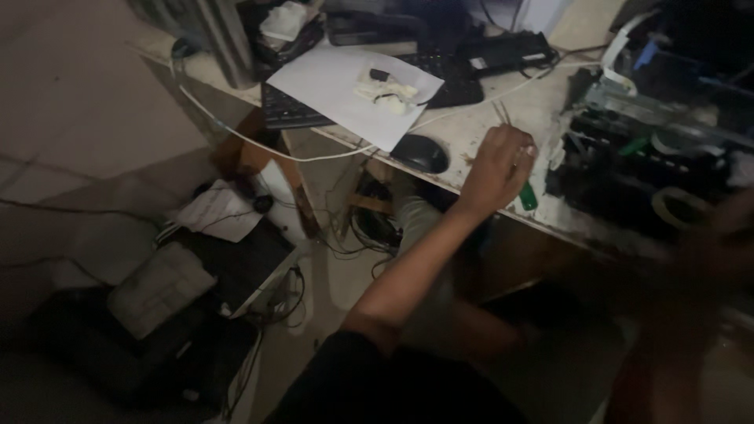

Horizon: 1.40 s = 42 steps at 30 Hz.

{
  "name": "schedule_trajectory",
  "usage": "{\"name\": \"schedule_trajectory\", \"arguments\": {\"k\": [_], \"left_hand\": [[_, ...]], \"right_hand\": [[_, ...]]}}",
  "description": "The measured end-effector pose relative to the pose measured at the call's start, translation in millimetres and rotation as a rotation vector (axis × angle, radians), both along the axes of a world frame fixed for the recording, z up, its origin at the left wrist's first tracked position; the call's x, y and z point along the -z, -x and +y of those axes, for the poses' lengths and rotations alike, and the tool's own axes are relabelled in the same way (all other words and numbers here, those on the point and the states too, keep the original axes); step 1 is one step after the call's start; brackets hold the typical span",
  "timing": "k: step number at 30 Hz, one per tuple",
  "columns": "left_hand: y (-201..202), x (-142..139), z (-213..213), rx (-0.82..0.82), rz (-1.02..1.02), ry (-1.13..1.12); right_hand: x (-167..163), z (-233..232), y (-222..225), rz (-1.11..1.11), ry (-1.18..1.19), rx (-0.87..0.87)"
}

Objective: The person works on the internal components of a printer, connecting ribbon cables and adjusting parts with a screwdriver. They briefly answer a phone call before returning to the repair and closing the printer cover.

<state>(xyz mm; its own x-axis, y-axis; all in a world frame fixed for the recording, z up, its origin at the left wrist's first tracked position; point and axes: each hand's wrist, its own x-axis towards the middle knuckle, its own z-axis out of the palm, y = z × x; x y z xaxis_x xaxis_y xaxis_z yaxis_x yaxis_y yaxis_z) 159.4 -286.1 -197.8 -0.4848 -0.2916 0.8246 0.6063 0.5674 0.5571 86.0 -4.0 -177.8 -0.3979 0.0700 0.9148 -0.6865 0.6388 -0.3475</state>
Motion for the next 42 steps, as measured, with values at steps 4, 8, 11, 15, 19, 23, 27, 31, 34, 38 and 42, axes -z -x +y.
{"name": "schedule_trajectory", "arguments": {"k": [4, 8, 11, 15, 19, 23, 27, 31, 34, 38, 42], "left_hand": [[-18, 15, -2, 0.110, -0.014, -0.108], [-66, 42, -16, 0.008, 0.175, -0.136], [-98, 42, -79, -0.277, 0.246, -0.141], [-107, -7, -222, -0.825, -0.115, -0.318], [-105, -56, -332, -1.222, -0.172, 0.011], [-103, -66, -364, -1.107, -0.375, -0.223], [-104, -65, -375, -1.177, -0.333, -0.180], [-111, -61, -394, -1.277, -0.203, -0.040], [-116, -55, -403, -1.157, -0.203, -0.163], [-117, -51, -405, -1.159, -0.173, -0.104], [-112, -54, -395, -1.062, -0.214, -0.150]], "right_hand": [[38, -62, -35, 0.054, -0.145, -0.282], [36, -131, -59, 0.062, -0.420, -0.543], [17, -183, -64, 0.092, -0.611, -0.566], [0, -240, -62, 0.066, -0.671, -0.705], [-1, -266, -58, -0.015, -0.671, -0.695], [1, -265, -48, -0.102, -0.661, -0.673], [3, -265, -40, -0.153, -0.689, -0.765], [5, -267, -34, -0.208, -0.700, -0.808], [7, -268, -31, -0.241, -0.717, -0.798], [8, -270, -29, -0.279, -0.743, -0.788], [9, -270, -29, -0.331, -0.757, -0.786]]}}
